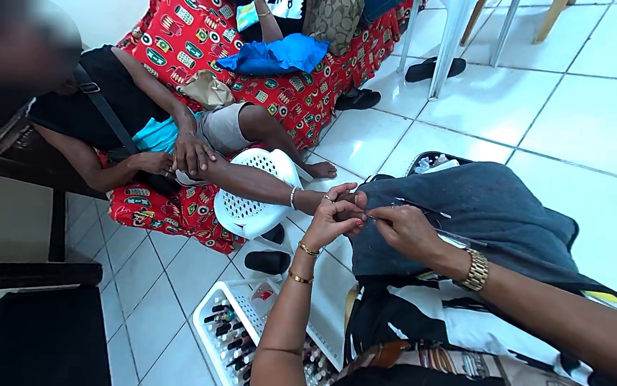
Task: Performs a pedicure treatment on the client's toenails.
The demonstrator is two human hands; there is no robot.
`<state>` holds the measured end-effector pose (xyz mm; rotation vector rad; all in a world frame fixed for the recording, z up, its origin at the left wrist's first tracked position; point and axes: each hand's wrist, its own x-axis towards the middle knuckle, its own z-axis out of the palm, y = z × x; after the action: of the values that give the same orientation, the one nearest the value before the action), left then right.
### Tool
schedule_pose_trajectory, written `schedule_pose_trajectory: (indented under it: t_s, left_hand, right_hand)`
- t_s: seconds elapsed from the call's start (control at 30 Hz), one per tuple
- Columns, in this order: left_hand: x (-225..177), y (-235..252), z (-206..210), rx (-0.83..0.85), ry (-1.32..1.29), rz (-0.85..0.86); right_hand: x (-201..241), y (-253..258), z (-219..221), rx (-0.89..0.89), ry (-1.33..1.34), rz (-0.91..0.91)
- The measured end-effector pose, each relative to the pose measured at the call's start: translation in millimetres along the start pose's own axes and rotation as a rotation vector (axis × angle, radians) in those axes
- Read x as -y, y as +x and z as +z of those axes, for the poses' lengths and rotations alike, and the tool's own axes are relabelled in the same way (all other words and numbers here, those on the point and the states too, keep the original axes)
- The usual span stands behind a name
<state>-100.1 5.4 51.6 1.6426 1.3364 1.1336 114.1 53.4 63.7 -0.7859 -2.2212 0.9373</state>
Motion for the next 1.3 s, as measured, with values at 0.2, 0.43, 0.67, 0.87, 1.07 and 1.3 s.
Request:
schedule_pose_trajectory:
  t_s: [0.2,0.43,0.67,0.87,1.07,1.3]
  left_hand:
    - [0.8,-0.2,0.3,-0.004,-0.018,-0.002]
    - [-2.1,-1.9,-0.3,0.002,-0.025,-0.011]
    - [-1.5,-4.6,-15.2,0.081,-0.088,-0.012]
    - [-3.8,-2.7,-17.8,0.099,-0.127,-0.044]
    - [-6.3,-1.9,-14.8,0.075,-0.059,-0.061]
    - [-2.5,-1.2,-11.0,0.063,-0.081,-0.029]
  right_hand:
    - [-7.8,-1.2,7.1,-0.035,0.031,-0.085]
    - [-4.9,4.4,-3.2,0.141,0.452,0.316]
    - [-12.5,15.5,-26.8,0.258,0.838,0.456]
    - [10.0,35.3,-30.0,0.221,1.136,0.086]
    - [-5.6,27.0,-2.6,0.372,0.989,0.114]
    - [-10.5,3.3,-25.4,0.236,0.381,0.216]
